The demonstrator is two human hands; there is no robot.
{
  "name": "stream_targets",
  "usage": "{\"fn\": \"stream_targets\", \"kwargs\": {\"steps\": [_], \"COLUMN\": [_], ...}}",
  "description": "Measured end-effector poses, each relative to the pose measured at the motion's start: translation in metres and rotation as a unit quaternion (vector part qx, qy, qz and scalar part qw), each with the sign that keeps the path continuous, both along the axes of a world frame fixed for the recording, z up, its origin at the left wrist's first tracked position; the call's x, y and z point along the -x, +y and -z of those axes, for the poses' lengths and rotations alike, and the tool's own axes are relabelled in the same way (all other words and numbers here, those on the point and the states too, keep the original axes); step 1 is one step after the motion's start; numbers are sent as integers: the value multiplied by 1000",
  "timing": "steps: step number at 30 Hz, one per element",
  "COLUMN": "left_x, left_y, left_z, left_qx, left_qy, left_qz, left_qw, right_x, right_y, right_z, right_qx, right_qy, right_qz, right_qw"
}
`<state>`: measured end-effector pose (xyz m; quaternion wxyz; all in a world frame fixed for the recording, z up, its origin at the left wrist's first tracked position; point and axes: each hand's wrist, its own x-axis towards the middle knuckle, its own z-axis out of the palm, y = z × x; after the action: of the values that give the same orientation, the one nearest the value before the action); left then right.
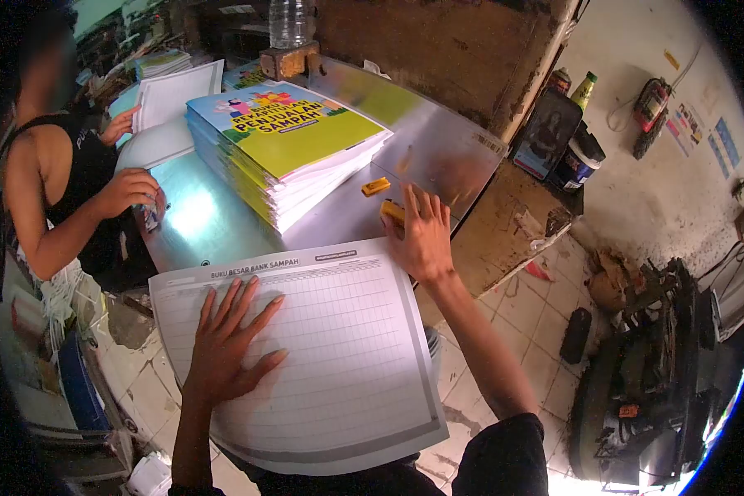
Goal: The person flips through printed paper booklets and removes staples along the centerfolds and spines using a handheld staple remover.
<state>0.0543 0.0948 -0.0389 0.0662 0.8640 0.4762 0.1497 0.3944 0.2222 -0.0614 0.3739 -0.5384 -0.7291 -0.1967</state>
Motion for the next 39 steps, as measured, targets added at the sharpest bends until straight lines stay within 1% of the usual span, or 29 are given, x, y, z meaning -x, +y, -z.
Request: {"fn": "stream_targets", "kwargs": {"steps": [2, 3, 5, 10, 12, 15, 16, 18, 20, 21, 22, 23, 24, 25, 26, 27, 28, 29, 30, 31, 33, 34, 35, 36, 37, 39], "left_x": [0, 0, -1, 0, 0, 1, 0, -3, -6, -7, -6, -5, -4, -3, -2, -1, -1, -2, -1, -1, 0, 2, 3, 3, 4, 4], "left_y": [0, 0, 0, 0, -1, 0, -2, -7, -14, -18, -21, -23, -26, -30, -30, -32, -35, -35, -34, -32, -29, -28, -28, -28, -28, -28], "left_z": [1, 1, 1, 2, 2, 3, 2, -2, -6, -7, -9, -11, -10, -10, -11, -9, -5, 0, 8, 9, 6, 7, 10, 13, 16, 17], "left_qx": [-2, -3, -4, -4, -16, -17, -17, 25, 34, 44, 49, 57, 71, 96, 83, 72, 72, 66, 50, 63, 73, 56, 63, 57, 50, 56], "left_qy": [0, 0, 3, 3, -22, -18, -18, 16, 15, 17, 18, 18, 14, 9, 0, -10, -17, -24, -28, -36, -109, -82, -86, -101, -116, -117], "left_qz": [-1, 0, 0, 0, 1, 5, 5, -6, -8, -13, -20, -5, 2, -26, 2, 31, 31, 36, 35, 22, -53, -71, -76, -83, -90, -96], "left_qw": [1000, 1000, 1000, 1000, 1000, 1000, 1000, 1000, 999, 999, 998, 998, 997, 995, 997, 997, 997, 997, 998, 997, 990, 993, 991, 990, 988, 987], "right_x": [-3, -4, -5, -7, -6, -4, -2, -2, -7, -11, -16, -21, -24, -20, -16, -13, 6, 19, 27, 45, 58, 69, 79, 89, 100, 109], "right_y": [-1, -2, -4, -2, -2, -4, -6, -4, 0, -1, -1, -2, -11, -22, -33, -44, -60, -70, -81, -94, -112, -115, -118, -114, -113, -110], "right_z": [5, 5, 5, 9, 10, 7, 4, 3, 7, 6, 2, -1, -11, -23, -36, -49, -73, -81, -81, -77, -60, -60, -61, -57, -61, -58], "right_qx": [68, 68, 114, 91, 92, 113, 93, 74, 113, 117, 79, 43, 70, 117, 155, 182, 225, 272, 308, 324, 365, 366, 363, 328, 335, 349], "right_qy": [-1, -2, -22, -18, -17, -13, -8, -3, -6, -5, 5, 13, 170, 259, 354, 445, 569, 434, 329, 362, 248, 182, 118, 89, 64, 59], "right_qz": [77, 78, 72, 71, 65, 74, 75, 77, 37, 34, 32, 24, -13, -31, -45, -50, -98, -118, -124, -197, -236, -267, -298, -336, -331, -332], "right_qw": [995, 995, 991, 993, 993, 991, 993, 994, 993, 992, 996, 999, 983, 958, 921, 876, 785, 851, 884, 852, 866, 873, 875, 878, 880, 874]}}
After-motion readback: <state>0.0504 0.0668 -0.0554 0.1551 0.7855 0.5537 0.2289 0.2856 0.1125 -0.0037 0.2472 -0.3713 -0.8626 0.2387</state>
